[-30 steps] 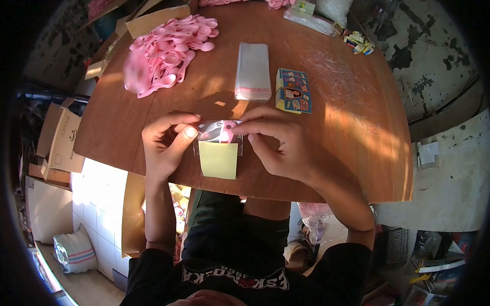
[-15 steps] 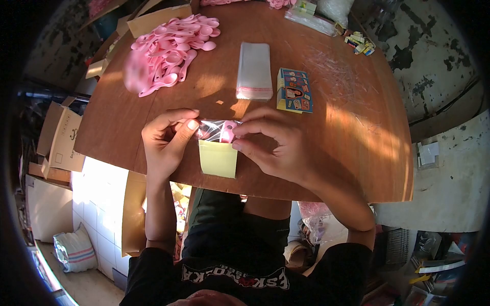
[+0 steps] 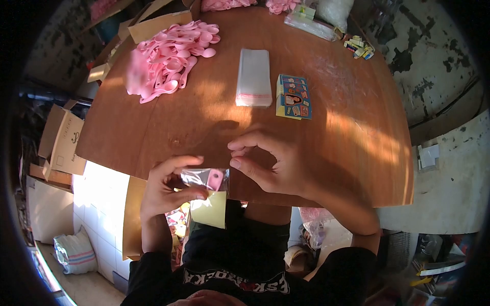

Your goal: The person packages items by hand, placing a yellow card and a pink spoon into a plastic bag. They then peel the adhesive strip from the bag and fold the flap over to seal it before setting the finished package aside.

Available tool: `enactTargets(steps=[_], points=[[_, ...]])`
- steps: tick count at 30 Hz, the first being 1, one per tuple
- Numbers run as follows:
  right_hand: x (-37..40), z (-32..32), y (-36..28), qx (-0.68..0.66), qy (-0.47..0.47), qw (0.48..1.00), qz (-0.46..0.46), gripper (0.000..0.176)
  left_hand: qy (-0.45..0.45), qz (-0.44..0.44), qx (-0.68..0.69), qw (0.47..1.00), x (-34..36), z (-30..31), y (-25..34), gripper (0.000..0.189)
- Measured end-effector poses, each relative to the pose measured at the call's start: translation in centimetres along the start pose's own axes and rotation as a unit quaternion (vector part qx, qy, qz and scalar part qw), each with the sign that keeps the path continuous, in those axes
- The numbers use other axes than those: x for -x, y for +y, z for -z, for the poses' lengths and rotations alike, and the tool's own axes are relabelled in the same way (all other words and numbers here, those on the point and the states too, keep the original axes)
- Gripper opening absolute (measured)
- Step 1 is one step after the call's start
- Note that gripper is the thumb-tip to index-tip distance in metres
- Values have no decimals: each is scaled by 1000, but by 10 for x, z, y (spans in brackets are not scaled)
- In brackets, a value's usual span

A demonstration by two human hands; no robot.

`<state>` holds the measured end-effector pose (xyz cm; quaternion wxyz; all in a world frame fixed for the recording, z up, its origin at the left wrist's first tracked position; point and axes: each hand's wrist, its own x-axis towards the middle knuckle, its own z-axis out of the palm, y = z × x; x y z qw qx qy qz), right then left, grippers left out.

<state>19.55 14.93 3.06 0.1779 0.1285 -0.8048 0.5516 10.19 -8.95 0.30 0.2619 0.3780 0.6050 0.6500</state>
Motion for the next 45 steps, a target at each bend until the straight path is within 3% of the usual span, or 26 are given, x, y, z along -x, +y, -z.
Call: enactTargets(steps=[1, 2, 4, 5, 7, 9, 10, 12, 13, 14, 16, 18, 20, 22, 24, 26, 27, 29, 32, 36, 38, 41, 45], points=[[-7, 8, -4, 93, -32, 994, 46, 25, -38, -41, -79, 995, 14, 4, 2, 50], [-13, 12, -6, 94, -27, 994, 47, 25, -92, -64, -144, 983, 27, 10, 2, 48], [-23, 17, -6, 280, -5, 958, 63, 25, -202, 19, -115, 972, 53, 22, -23, 47], [-29, 22, 5, 347, 3, 931, 112, 26, -235, 96, -176, 951, 65, 28, -31, 46], [-40, 31, 25, 393, 15, 912, 118, 25, -112, 257, -327, 902, 93, 37, -67, 42], [-54, 41, 49, 466, 10, 874, 140, 21, -47, 334, -552, 762, 136, 55, -117, 57], [-62, 45, 57, 464, 12, 875, 140, 21, -65, 392, -566, 722, 154, 60, -131, 60], [-77, 52, 70, 462, -9, 887, 1, 19, -155, 456, -501, 719, 174, 68, -148, 63], [-84, 55, 79, 490, -1, 870, 60, 19, -158, 364, -473, 787, 180, 66, -155, 65], [-88, 58, 84, 489, 1, 871, 59, 19, -163, 306, -442, 827, 184, 61, -163, 60], [-99, 60, 87, 467, -106, 876, -54, 17, -193, 407, -200, 870, 129, 27, -102, 53], [-108, 62, 98, 427, -104, 895, -75, 16, -281, 241, -121, 921, 94, 9, -54, 50], [-111, 64, 109, 388, -104, 911, -97, 16, -302, 78, -96, 945, 61, -3, -8, 42], [-109, 66, 117, 356, -79, 929, -65, 17, -307, -108, -155, 933, 25, 0, 23, 32], [-106, 66, 113, 362, -74, 928, -49, 16, -247, -200, -102, 943, -25, 0, 37, 24], [-103, 65, 112, 367, -68, 927, -31, 16, -106, -123, -137, 977, -76, -2, 35, 20], [-100, 64, 119, 374, -58, 925, 7, 15, -50, -152, -221, 962, -110, -1, 28, 21], [-97, 63, 117, 403, -54, 912, 51, 13, 28, -110, -148, 982, -163, 6, -17, 21], [-93, 61, 112, 445, -42, 892, 64, 10, 39, -132, -257, 957, -195, 12, -56, 24], [-93, 59, 111, 475, -62, 876, 56, 10, 39, -115, -246, 962, -199, 12, -66, 28], [-94, 57, 114, 477, -45, 873, 89, 10, 16, -147, -342, 928, -195, 15, -64, 31], [-96, 59, 122, 438, -23, 892, 105, 4, 24, -199, -332, 922, -197, 15, -67, 33], [-98, 58, 112, 431, -24, 897, 99, 6, 17, -148, -290, 945, -197, 16, -65, 33]])
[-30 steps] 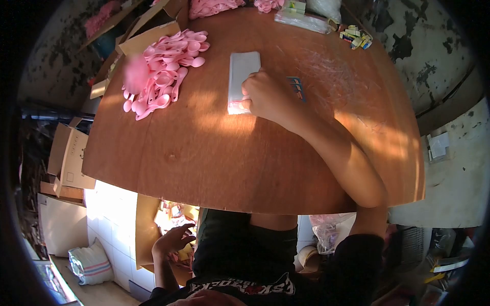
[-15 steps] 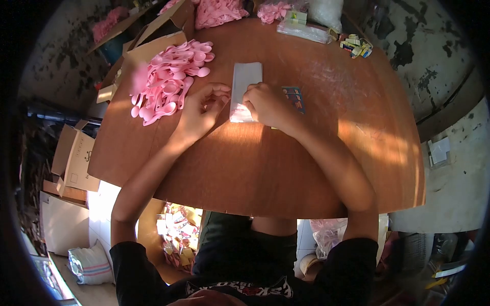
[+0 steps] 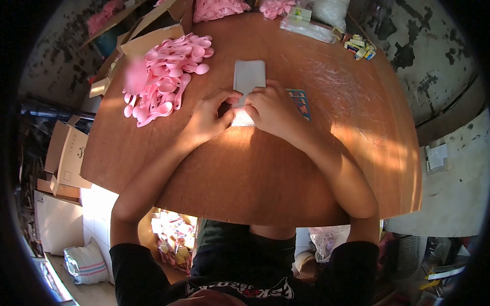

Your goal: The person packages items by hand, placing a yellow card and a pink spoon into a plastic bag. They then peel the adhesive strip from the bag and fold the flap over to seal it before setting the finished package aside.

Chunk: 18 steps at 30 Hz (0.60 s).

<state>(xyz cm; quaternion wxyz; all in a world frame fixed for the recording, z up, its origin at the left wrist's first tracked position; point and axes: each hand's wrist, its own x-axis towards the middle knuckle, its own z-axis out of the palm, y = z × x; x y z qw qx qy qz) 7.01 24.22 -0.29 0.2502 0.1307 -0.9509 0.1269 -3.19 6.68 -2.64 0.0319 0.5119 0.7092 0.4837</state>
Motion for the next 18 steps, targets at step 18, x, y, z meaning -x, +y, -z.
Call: enactTargets(steps=[18], points=[[-1, 8, -11, -34, -44, 998, -43, 13, 1, -32, -15, 999, 4, -1, -5, 30]])
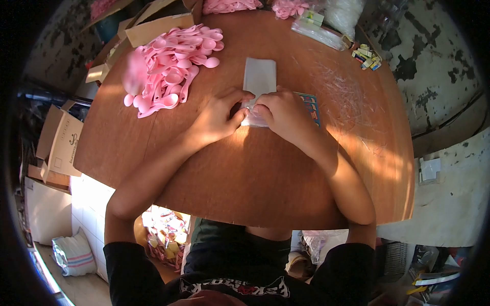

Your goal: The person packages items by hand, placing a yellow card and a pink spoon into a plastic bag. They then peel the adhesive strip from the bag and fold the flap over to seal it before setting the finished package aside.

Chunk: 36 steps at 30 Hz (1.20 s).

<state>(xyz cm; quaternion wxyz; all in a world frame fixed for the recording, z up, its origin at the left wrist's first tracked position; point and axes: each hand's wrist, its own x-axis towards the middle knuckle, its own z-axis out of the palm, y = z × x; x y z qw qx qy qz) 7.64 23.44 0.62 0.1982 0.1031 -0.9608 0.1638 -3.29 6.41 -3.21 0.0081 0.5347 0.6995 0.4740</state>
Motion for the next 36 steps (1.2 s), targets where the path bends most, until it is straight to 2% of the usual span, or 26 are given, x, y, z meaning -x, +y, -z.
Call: enactTargets(steps=[2, 6, 8, 11, 12, 14, 15, 17, 18, 19, 21, 22, 25, 27, 30, 33, 34, 35, 36], points=[[-2, 3, -4, -15, 6, 998, -64, 12, -1, -7, -6, 1000, 0, 0, -1, 31], [-2, 1, 0, -20, 26, 998, -45, 12, 1, 4, 1, 1000, -1, 0, 2, 31], [-2, 1, -2, -52, 49, 992, -109, 10, -20, 28, -2, 999, -2, 3, 7, 35], [-6, 15, -13, -73, 101, 979, -162, 11, -4, 6, 2, 1000, -1, 1, 5, 37], [-7, 17, -13, -73, 99, 979, -161, 11, -3, 7, 3, 1000, 0, 1, 7, 37], [-7, 22, -11, 32, 141, 989, -42, 12, 60, -9, 4, 998, 1, -2, 10, 40], [-6, 22, -13, 36, 141, 988, -45, 12, 59, -12, 8, 998, 0, -2, 12, 40], [-6, 19, -22, -25, 100, 995, 2, 13, 107, -100, -20, 989, -3, 2, 11, 43], [-7, 18, -26, -43, 100, 994, 7, 15, 89, -115, 46, 988, -5, 3, 8, 34], [-6, 23, -31, -37, 99, 994, 4, 15, 89, -119, 52, 987, -3, 3, 6, 34], [-7, 40, -44, -34, 67, 997, -12, 16, 38, 14, 162, 986, 0, 3, 3, 18], [-7, 50, -48, -28, 63, 998, -11, 16, 12, 68, 166, 984, 1, 4, 1, 15], [8, 77, -45, 20, 41, 998, -48, 19, 31, 90, 227, 969, -1, 0, -6, 14], [31, 88, -39, 83, -47, 993, -66, 26, 37, 92, 211, 972, -1, 2, -6, 14], [69, 83, -39, 143, -83, 982, -92, 36, 44, 91, 209, 973, -2, 2, -6, 13], [83, 77, -33, 150, -66, 982, -90, 40, 70, 77, 245, 964, -3, -4, -11, 12], [87, 74, -28, 115, -40, 988, -94, 33, 94, 63, 261, 959, -3, -6, -13, 11], [88, 77, -27, 116, -39, 988, -94, 33, 93, 61, 261, 959, -4, -7, -14, 11], [88, 80, -26, 49, -45, 989, -131, 28, 92, 66, 287, 951, -4, -7, -15, 12]])
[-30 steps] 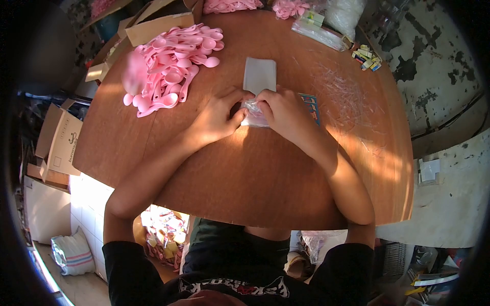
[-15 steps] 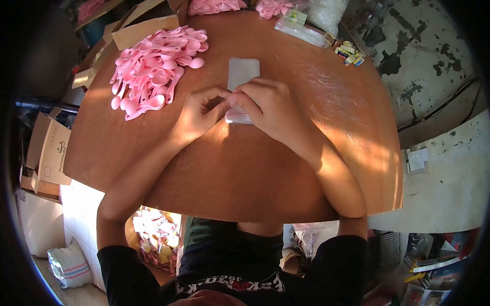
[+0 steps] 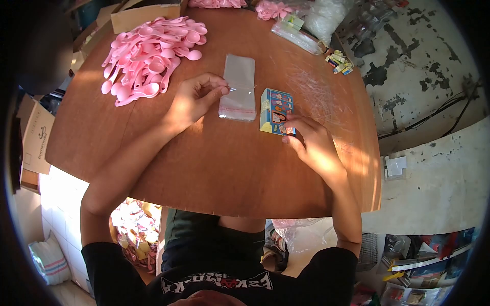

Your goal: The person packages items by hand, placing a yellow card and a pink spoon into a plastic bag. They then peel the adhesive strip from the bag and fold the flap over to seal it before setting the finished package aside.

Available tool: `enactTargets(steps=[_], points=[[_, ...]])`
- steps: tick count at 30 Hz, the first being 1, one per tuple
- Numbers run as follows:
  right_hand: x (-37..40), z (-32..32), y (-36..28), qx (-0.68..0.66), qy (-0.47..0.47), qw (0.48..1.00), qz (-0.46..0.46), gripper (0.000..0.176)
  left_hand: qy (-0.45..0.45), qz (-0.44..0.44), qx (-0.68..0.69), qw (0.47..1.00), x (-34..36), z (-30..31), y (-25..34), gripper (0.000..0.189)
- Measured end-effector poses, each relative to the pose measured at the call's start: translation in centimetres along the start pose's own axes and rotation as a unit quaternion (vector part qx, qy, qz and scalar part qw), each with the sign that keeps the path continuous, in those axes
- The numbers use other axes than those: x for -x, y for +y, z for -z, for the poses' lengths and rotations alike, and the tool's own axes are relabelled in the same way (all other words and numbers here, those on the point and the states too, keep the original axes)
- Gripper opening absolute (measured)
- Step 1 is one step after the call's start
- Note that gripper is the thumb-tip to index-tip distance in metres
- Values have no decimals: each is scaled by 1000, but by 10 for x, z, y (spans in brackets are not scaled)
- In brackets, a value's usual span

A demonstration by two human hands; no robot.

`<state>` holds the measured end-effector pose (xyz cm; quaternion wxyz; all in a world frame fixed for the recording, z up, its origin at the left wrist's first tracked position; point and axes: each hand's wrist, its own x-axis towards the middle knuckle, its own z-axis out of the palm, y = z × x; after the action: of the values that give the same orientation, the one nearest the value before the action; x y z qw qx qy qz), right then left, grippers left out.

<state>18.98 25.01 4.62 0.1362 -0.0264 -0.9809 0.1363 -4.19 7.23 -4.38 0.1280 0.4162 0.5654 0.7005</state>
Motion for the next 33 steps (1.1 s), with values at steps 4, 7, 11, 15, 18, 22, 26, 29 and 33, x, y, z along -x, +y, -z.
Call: enactTargets(steps=[4, 7, 11, 15, 18, 22, 26, 29, 33], points=[[-8, 8, 5, -2, 34, 999, 29, 12, -16, 62, 69, 996, 0, 4, 4, 19], [-16, 16, -16, -38, 247, 968, -25, 10, -14, 79, 74, 994, 0, 6, 8, 22], [-33, 11, -36, -134, 328, 935, 37, 9, -22, 82, 63, 994, 1, 4, 14, 24], [-53, 0, -45, -155, 337, 926, 66, 10, -54, 42, 38, 997, 7, 3, 23, 26], [-66, -4, -41, -208, 311, 925, 70, 10, -59, 14, 28, 998, 12, 1, 37, 28], [-68, 0, -31, -152, 227, 960, 59, 10, -52, 12, 18, 998, 13, 1, 43, 30], [-66, -9, -28, -187, 154, 970, 26, 12, -75, -26, 3, 997, 17, -4, 51, 30], [-70, -10, -45, -307, 181, 934, 23, 15, -72, -58, -26, 995, 21, -3, 75, 36], [-74, -1, -49, -322, 179, 929, 26, 18, -80, -3, -16, 997, 16, 1, 65, 39]])
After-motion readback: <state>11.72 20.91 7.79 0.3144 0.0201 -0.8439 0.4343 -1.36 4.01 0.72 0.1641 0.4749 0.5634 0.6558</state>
